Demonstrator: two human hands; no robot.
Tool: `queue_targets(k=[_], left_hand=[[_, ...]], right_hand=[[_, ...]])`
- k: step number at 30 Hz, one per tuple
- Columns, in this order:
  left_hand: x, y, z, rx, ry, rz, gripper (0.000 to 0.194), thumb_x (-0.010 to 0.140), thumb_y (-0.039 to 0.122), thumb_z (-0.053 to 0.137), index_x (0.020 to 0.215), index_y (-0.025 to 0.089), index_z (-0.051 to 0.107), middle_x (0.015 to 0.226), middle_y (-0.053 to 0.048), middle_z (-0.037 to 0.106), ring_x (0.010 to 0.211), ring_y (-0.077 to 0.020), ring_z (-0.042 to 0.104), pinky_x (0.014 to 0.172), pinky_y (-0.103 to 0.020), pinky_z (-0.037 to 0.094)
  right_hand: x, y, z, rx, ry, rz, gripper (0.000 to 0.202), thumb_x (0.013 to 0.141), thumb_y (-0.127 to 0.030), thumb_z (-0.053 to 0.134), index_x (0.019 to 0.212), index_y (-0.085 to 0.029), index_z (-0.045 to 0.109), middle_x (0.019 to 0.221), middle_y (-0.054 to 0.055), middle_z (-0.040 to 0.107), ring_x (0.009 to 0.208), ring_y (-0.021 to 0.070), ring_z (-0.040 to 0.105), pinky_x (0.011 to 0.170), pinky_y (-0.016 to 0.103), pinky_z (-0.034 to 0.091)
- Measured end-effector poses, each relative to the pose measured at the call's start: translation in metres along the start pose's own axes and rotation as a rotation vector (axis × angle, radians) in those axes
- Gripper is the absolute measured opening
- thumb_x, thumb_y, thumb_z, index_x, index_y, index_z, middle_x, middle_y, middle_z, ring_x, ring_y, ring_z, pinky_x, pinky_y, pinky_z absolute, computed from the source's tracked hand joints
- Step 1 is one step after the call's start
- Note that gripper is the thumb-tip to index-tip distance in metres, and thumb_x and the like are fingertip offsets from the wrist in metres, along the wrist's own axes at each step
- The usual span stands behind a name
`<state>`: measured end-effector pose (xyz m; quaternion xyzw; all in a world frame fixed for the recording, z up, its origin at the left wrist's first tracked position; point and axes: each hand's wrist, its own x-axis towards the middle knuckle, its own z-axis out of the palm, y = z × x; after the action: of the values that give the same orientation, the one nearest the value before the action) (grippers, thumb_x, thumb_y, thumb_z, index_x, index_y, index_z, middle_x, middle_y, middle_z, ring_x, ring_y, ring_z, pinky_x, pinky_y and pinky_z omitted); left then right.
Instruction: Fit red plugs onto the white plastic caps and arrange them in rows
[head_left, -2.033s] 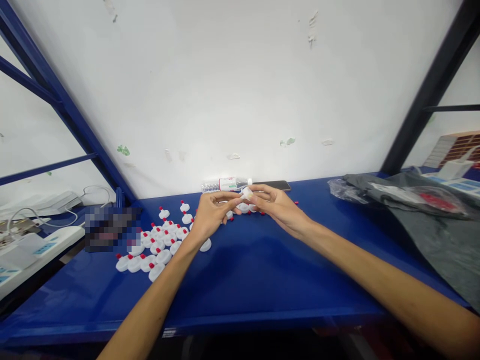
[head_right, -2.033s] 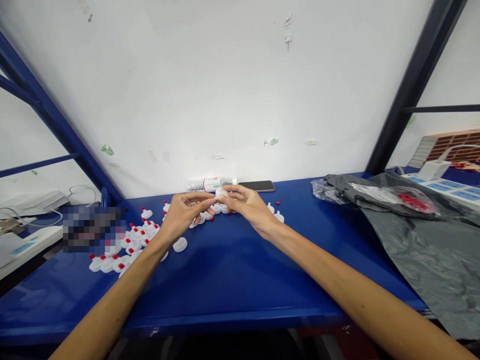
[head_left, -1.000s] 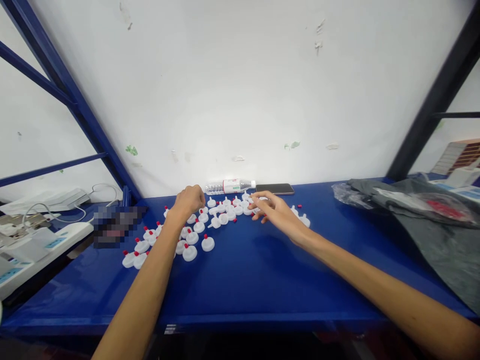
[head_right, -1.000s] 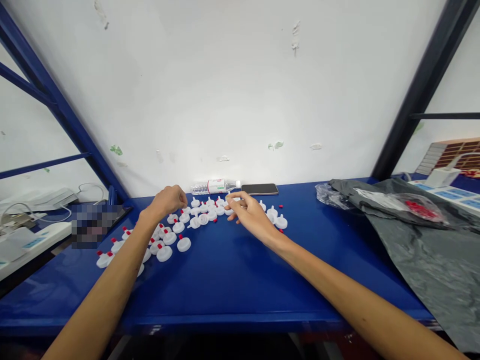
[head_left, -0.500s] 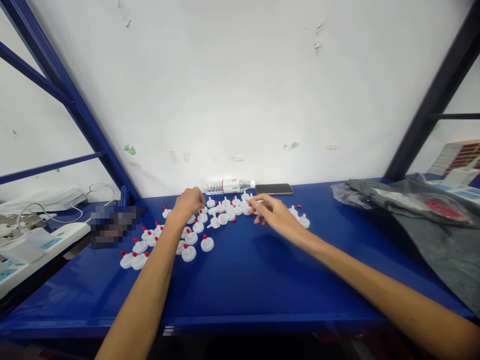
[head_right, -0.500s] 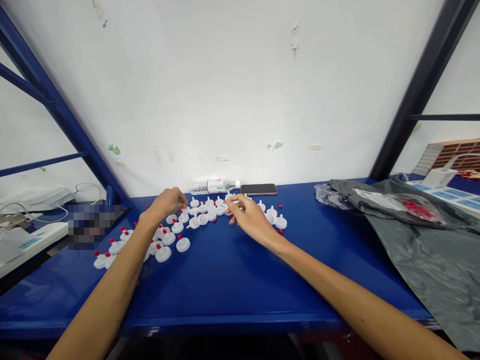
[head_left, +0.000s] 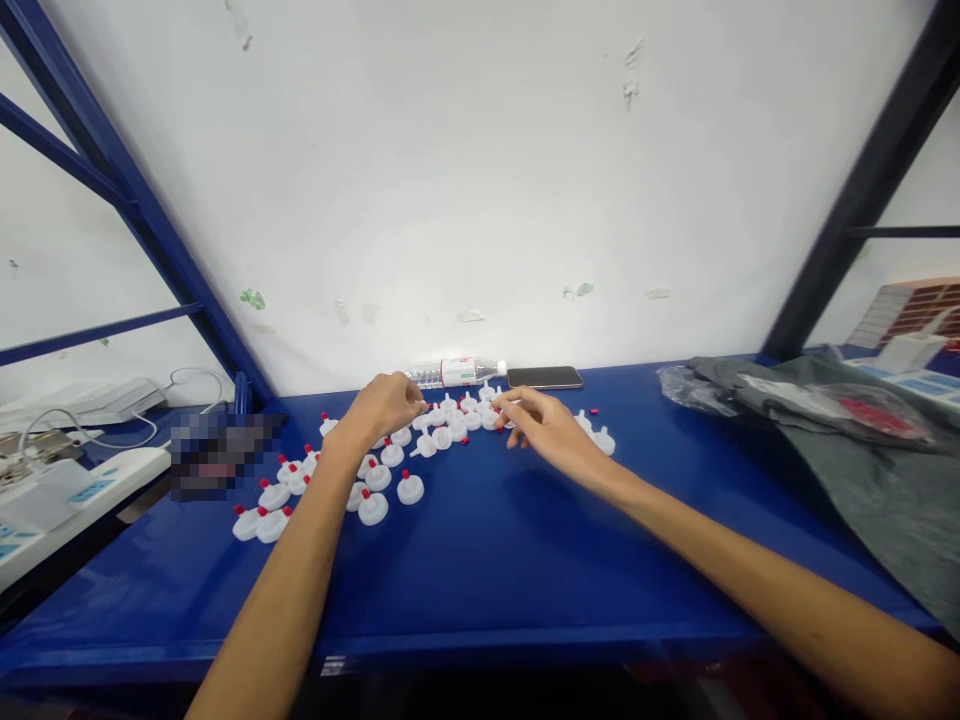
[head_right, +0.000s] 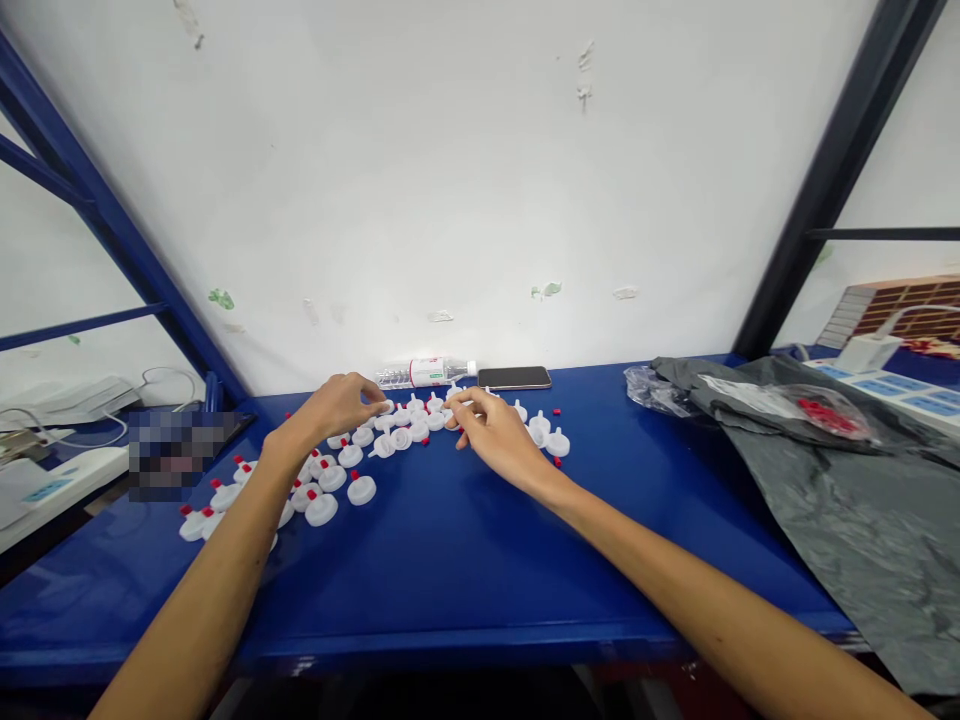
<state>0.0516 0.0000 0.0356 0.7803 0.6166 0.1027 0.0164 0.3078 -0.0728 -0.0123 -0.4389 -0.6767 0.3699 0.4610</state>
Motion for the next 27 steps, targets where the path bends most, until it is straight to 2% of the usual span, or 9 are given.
queue_targets(k=[6, 10, 15, 18, 20, 22, 24, 25, 27], left_hand=[[0.006, -0.004, 0.014, -0.062, -0.106, 0.078, 0.013, 0.077, 0.025, 0.069, 0.081, 0.021, 0.08, 0.091, -0.006, 0.081, 0.083, -0.0213, 0.073, 0.07, -0.027, 0.051], [0.008, -0.009, 0.016, -0.086, -0.115, 0.098, 0.009, 0.073, 0.022, 0.069, 0.075, 0.021, 0.079, 0.086, -0.005, 0.081, 0.08, -0.0211, 0.073, 0.067, -0.026, 0.05], [0.004, -0.007, 0.01, -0.138, -0.052, 0.114, 0.012, 0.076, 0.021, 0.067, 0.074, 0.019, 0.079, 0.081, -0.008, 0.079, 0.077, -0.0226, 0.073, 0.07, -0.03, 0.051], [-0.002, 0.005, 0.0, -0.198, 0.043, 0.133, 0.019, 0.083, 0.024, 0.064, 0.083, 0.016, 0.081, 0.09, -0.011, 0.08, 0.088, -0.0258, 0.073, 0.08, -0.034, 0.053], [-0.007, 0.016, -0.007, -0.259, 0.08, 0.159, 0.024, 0.088, 0.03, 0.061, 0.093, 0.016, 0.081, 0.097, -0.01, 0.08, 0.093, -0.0246, 0.073, 0.083, -0.033, 0.054], [-0.013, 0.029, -0.011, -0.402, 0.039, 0.19, 0.029, 0.09, 0.036, 0.063, 0.101, 0.017, 0.08, 0.099, -0.008, 0.08, 0.091, -0.0223, 0.073, 0.08, -0.03, 0.055], [-0.017, 0.04, -0.011, -0.598, -0.053, 0.219, 0.031, 0.087, 0.04, 0.067, 0.103, 0.017, 0.079, 0.098, -0.008, 0.08, 0.088, -0.0207, 0.072, 0.076, -0.029, 0.055], [-0.019, 0.045, -0.01, -0.685, -0.106, 0.234, 0.031, 0.086, 0.041, 0.07, 0.103, 0.017, 0.079, 0.098, -0.008, 0.08, 0.086, -0.0202, 0.071, 0.075, -0.029, 0.055], [-0.021, 0.051, -0.006, -0.784, -0.182, 0.254, 0.031, 0.084, 0.042, 0.073, 0.102, 0.017, 0.08, 0.095, -0.008, 0.08, 0.083, -0.019, 0.07, 0.074, -0.028, 0.054]], right_hand=[[0.0, 0.004, 0.001, 0.0, -0.024, -0.021, 0.023, 0.1, -0.037, 0.051, 0.105, -0.022, 0.066, 0.09, 0.003, 0.073, 0.064, 0.0143, 0.068, 0.066, 0.028, 0.051], [0.0, 0.004, 0.001, -0.009, -0.036, -0.019, 0.023, 0.1, -0.04, 0.051, 0.106, -0.023, 0.067, 0.09, 0.003, 0.074, 0.066, 0.0153, 0.069, 0.066, 0.029, 0.051], [0.0, 0.002, 0.0, -0.022, -0.031, -0.029, 0.024, 0.1, -0.04, 0.051, 0.104, -0.023, 0.067, 0.089, 0.003, 0.074, 0.065, 0.0154, 0.069, 0.066, 0.029, 0.051], [-0.001, 0.0, -0.002, -0.056, 0.002, -0.048, 0.023, 0.099, -0.039, 0.053, 0.107, -0.023, 0.067, 0.088, 0.003, 0.074, 0.065, 0.0155, 0.069, 0.066, 0.03, 0.051], [-0.002, -0.002, -0.003, -0.092, 0.034, -0.069, 0.026, 0.096, -0.037, 0.057, 0.118, -0.025, 0.065, 0.095, 0.003, 0.074, 0.068, 0.0162, 0.07, 0.067, 0.03, 0.051], [-0.004, -0.005, -0.003, -0.129, 0.05, -0.086, 0.04, 0.092, -0.036, 0.065, 0.13, -0.027, 0.06, 0.11, 0.005, 0.073, 0.075, 0.0176, 0.073, 0.069, 0.03, 0.053], [-0.006, -0.007, -0.002, -0.149, 0.05, -0.099, 0.053, 0.088, -0.035, 0.071, 0.138, -0.03, 0.055, 0.123, 0.006, 0.07, 0.082, 0.0188, 0.074, 0.07, 0.031, 0.054], [-0.006, -0.007, -0.001, -0.158, 0.051, -0.108, 0.055, 0.087, -0.034, 0.073, 0.139, -0.031, 0.055, 0.126, 0.006, 0.069, 0.083, 0.0191, 0.074, 0.07, 0.031, 0.054], [-0.007, -0.008, 0.0, -0.181, 0.064, -0.137, 0.047, 0.087, -0.035, 0.074, 0.132, -0.031, 0.061, 0.122, 0.005, 0.072, 0.081, 0.0196, 0.074, 0.07, 0.031, 0.054]])
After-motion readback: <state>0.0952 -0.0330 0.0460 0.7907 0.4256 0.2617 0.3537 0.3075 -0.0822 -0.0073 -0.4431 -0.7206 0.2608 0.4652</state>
